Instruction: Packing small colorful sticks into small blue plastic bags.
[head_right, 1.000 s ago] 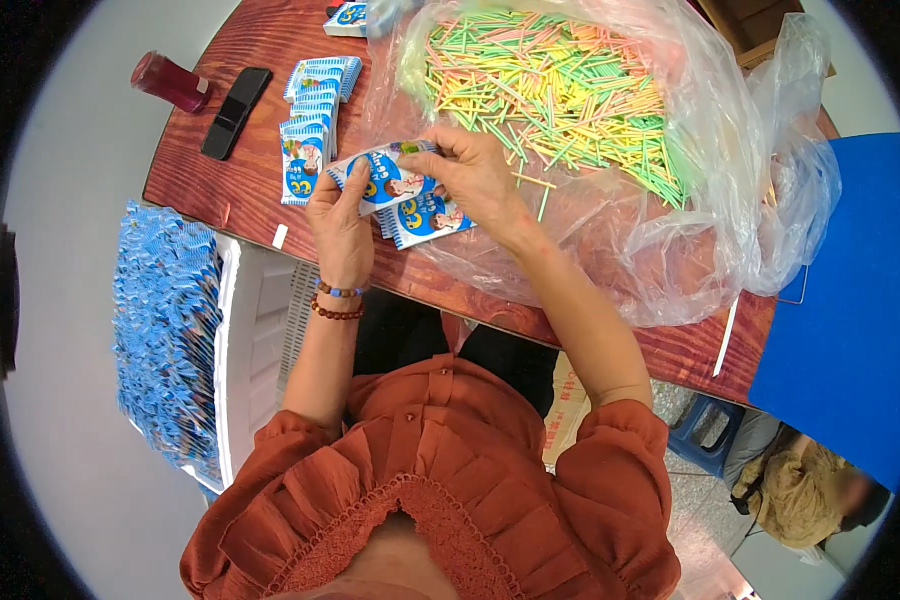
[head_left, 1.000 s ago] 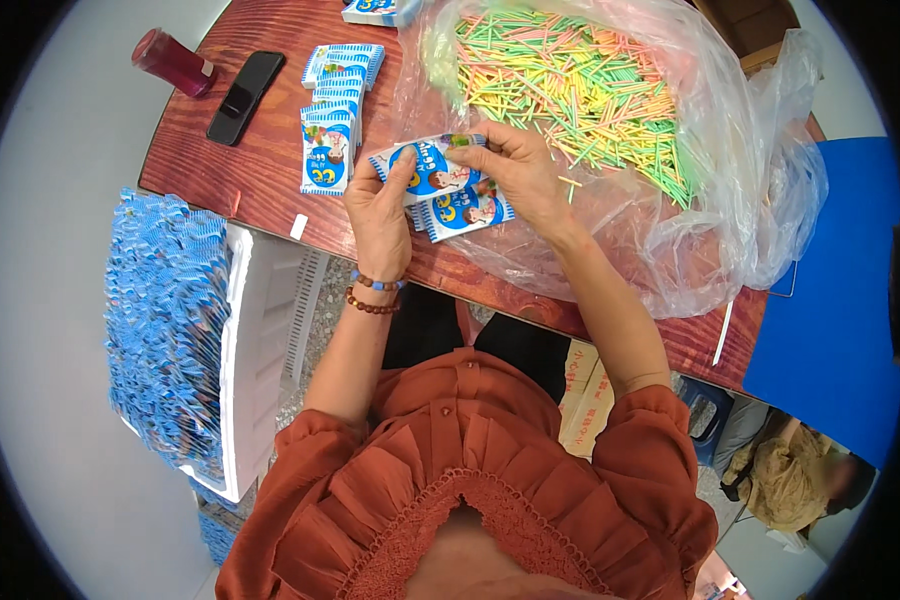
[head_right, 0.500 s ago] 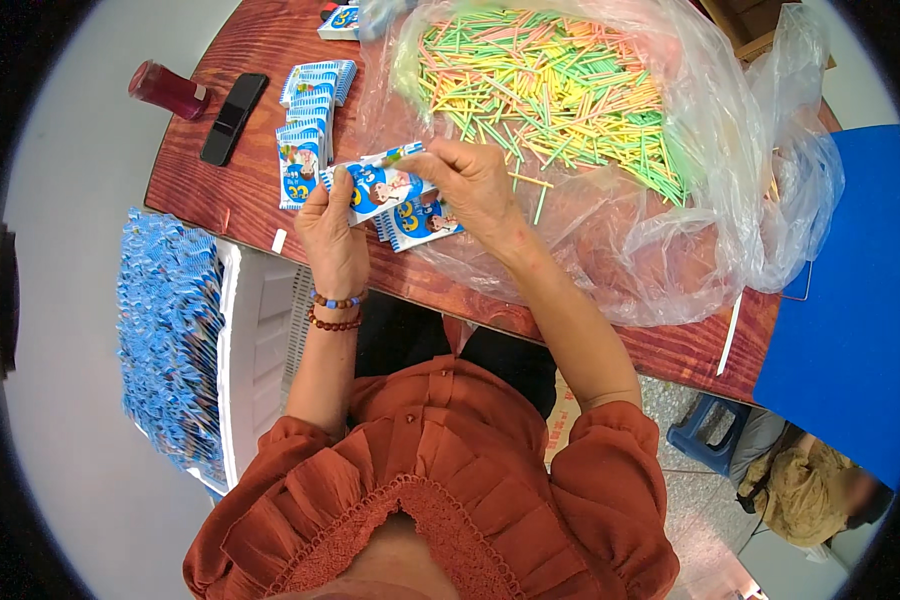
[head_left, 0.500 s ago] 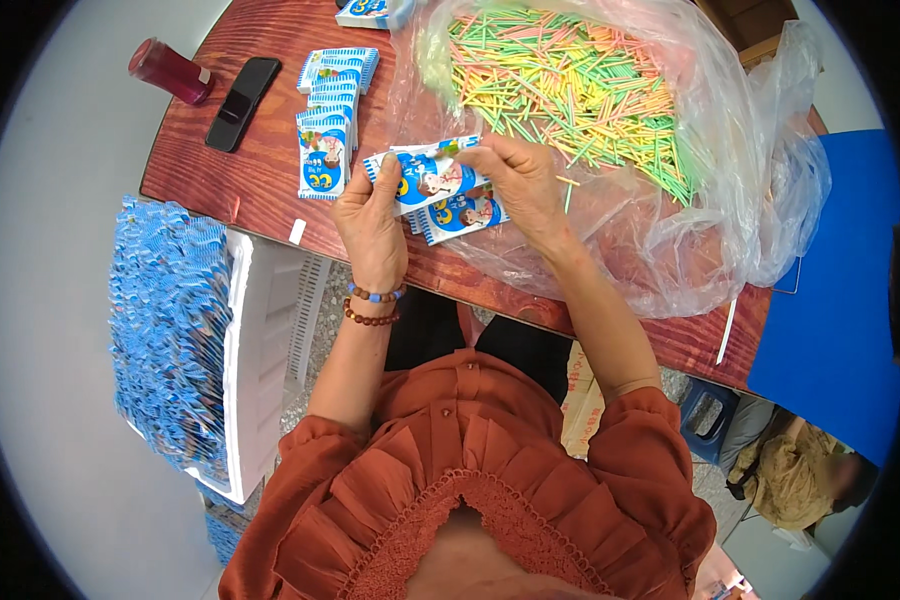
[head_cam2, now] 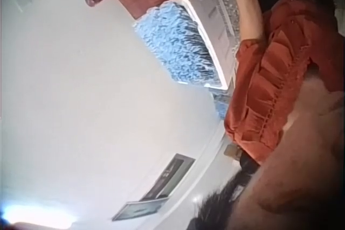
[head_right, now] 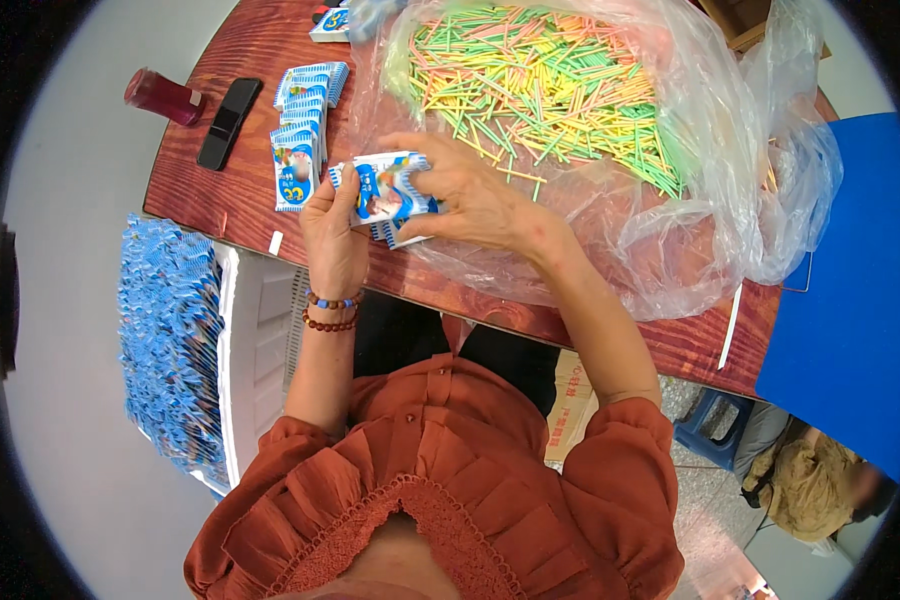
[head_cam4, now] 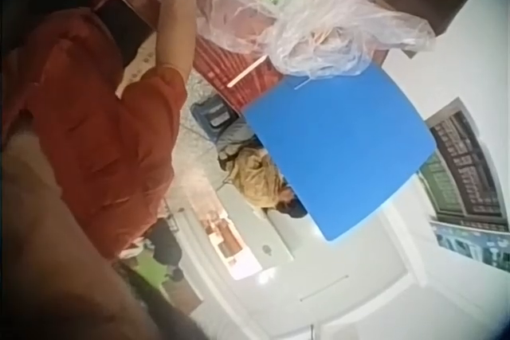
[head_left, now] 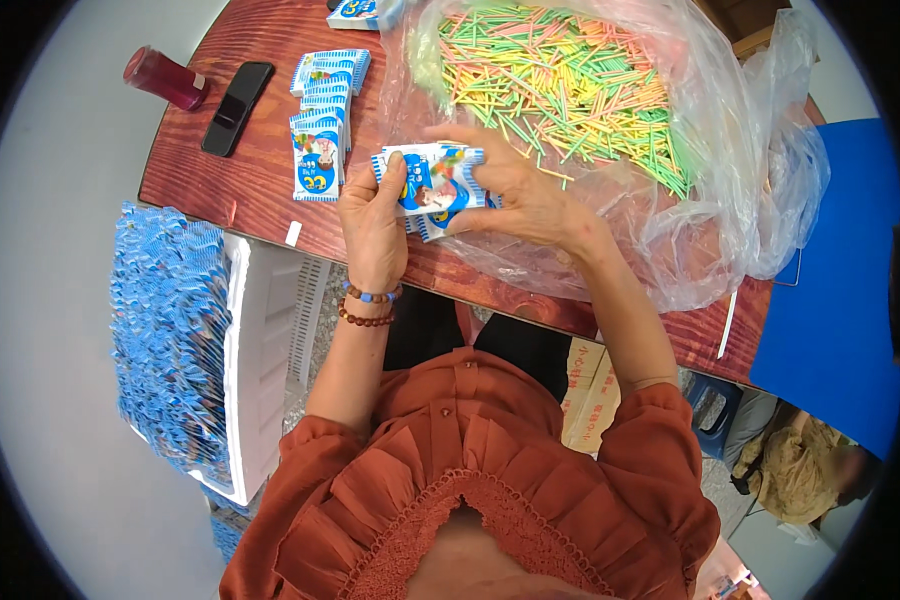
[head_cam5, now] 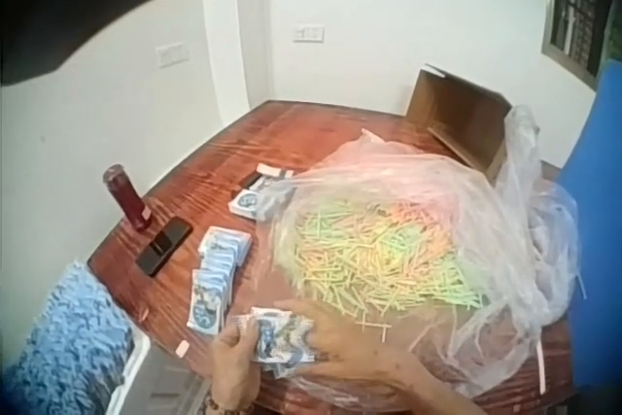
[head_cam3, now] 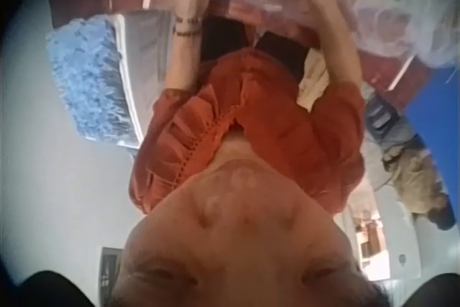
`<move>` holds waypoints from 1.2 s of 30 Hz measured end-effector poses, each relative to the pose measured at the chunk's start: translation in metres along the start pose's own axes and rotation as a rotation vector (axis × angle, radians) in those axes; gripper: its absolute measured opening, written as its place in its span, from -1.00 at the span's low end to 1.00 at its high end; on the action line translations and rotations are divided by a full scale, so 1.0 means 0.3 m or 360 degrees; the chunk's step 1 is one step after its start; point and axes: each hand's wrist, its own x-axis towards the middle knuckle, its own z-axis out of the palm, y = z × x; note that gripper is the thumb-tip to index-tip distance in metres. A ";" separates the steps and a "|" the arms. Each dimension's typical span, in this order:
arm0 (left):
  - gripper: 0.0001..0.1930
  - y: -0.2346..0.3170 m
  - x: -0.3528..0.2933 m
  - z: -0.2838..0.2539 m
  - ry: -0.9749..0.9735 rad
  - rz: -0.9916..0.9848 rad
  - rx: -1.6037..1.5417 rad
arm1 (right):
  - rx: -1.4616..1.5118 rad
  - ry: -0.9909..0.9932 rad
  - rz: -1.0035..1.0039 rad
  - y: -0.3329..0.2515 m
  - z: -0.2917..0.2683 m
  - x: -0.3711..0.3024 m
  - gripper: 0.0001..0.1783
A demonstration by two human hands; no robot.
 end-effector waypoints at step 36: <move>-0.75 -0.016 0.011 -0.050 0.0178 0.0028 -0.0094 | -0.1635 -0.0236 0.0413 0.448 -0.135 0.330 -0.69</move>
